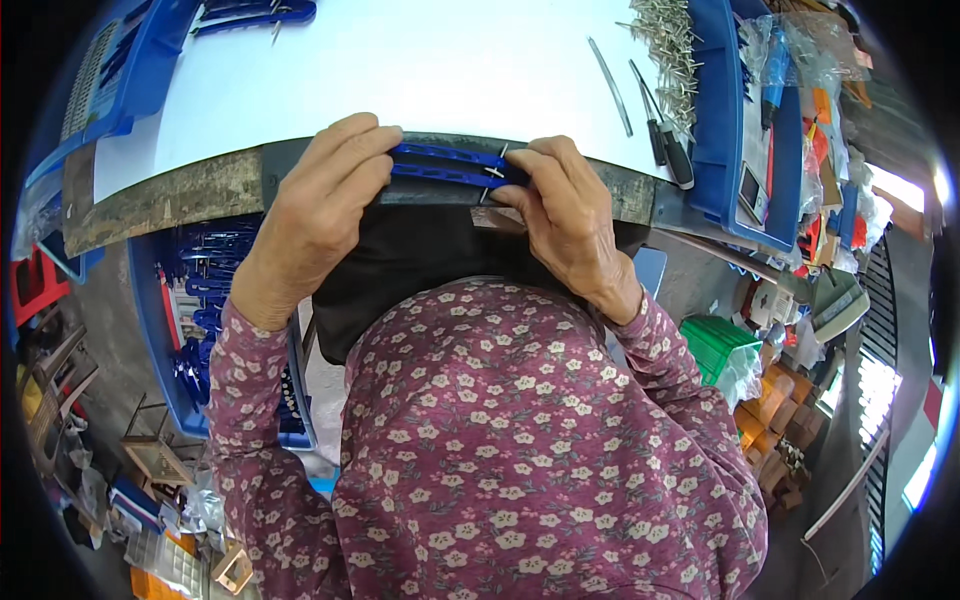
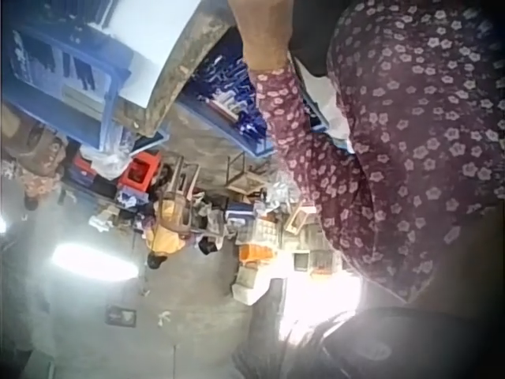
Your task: Assembling blue plastic clips by inserting small metal pins manually.
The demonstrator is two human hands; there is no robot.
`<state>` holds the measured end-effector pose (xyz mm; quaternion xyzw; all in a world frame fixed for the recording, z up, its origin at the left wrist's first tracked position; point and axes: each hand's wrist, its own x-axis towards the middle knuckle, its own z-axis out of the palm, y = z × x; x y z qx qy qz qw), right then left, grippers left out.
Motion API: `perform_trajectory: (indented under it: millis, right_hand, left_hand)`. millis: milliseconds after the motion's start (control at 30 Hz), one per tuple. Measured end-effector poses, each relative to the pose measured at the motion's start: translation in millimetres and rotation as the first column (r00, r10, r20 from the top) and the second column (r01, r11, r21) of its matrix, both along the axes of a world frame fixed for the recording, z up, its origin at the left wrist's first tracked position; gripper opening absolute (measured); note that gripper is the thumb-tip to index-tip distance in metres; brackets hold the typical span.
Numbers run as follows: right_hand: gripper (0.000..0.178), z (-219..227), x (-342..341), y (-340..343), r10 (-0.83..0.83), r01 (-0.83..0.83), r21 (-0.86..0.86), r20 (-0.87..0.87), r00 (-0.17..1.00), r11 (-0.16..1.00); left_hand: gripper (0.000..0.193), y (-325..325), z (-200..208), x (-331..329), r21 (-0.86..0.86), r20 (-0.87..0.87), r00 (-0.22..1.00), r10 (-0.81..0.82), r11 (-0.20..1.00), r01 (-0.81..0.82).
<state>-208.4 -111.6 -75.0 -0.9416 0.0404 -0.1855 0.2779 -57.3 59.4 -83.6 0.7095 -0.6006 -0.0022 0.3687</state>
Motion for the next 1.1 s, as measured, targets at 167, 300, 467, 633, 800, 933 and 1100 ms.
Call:
perform_trajectory:
  millis: [167, 300, 467, 633, 800, 933, 1100]
  right_hand:
    - [0.033, -2.2, 6.6, 4.4, -0.034, 0.034, 0.010, 0.041, 0.999, 0.999]
    - [0.034, -5.4, 27.8, 12.4, 0.059, -0.061, 0.065, 0.038, 0.998, 0.996]
    - [0.031, -10.8, 54.8, 36.4, 0.127, -0.129, 0.019, 0.101, 0.987, 0.991]
    - [0.025, -17.8, 89.4, 63.9, 0.199, -0.197, -0.025, 0.174, 0.964, 0.980]
    - [0.025, -21.9, 97.8, 67.2, 0.257, -0.255, -0.034, 0.170, 0.951, 0.966]
    - [0.027, -12.0, 58.5, 40.0, 0.190, -0.188, -0.027, 0.114, 0.975, 0.982]
    - [0.029, -8.6, 21.2, 14.5, 0.125, -0.124, -0.011, 0.030, 0.992, 0.992]
  left_hand:
    - [0.017, 3.2, 1.8, 10.1, 0.024, 0.015, 1.000, -0.019, 1.000, 0.019]
    - [0.019, 23.9, 6.9, 20.8, 0.051, 0.036, 0.997, 0.066, 0.996, -0.067]
    - [0.019, 50.9, 8.5, 30.6, 0.053, 0.083, 0.980, 0.180, 0.981, -0.184]
    - [0.014, 82.4, 16.6, 48.8, 0.098, 0.122, 0.957, 0.263, 0.956, -0.276]
    - [0.011, 92.3, 18.1, 53.4, 0.098, 0.124, 0.953, 0.275, 0.953, -0.288]
    - [0.016, 60.8, 31.4, 30.4, 0.134, 0.077, 0.982, 0.170, 0.975, -0.179]
    - [0.016, 27.7, 22.2, 12.9, 0.104, -0.029, 0.997, 0.068, 0.993, -0.065]
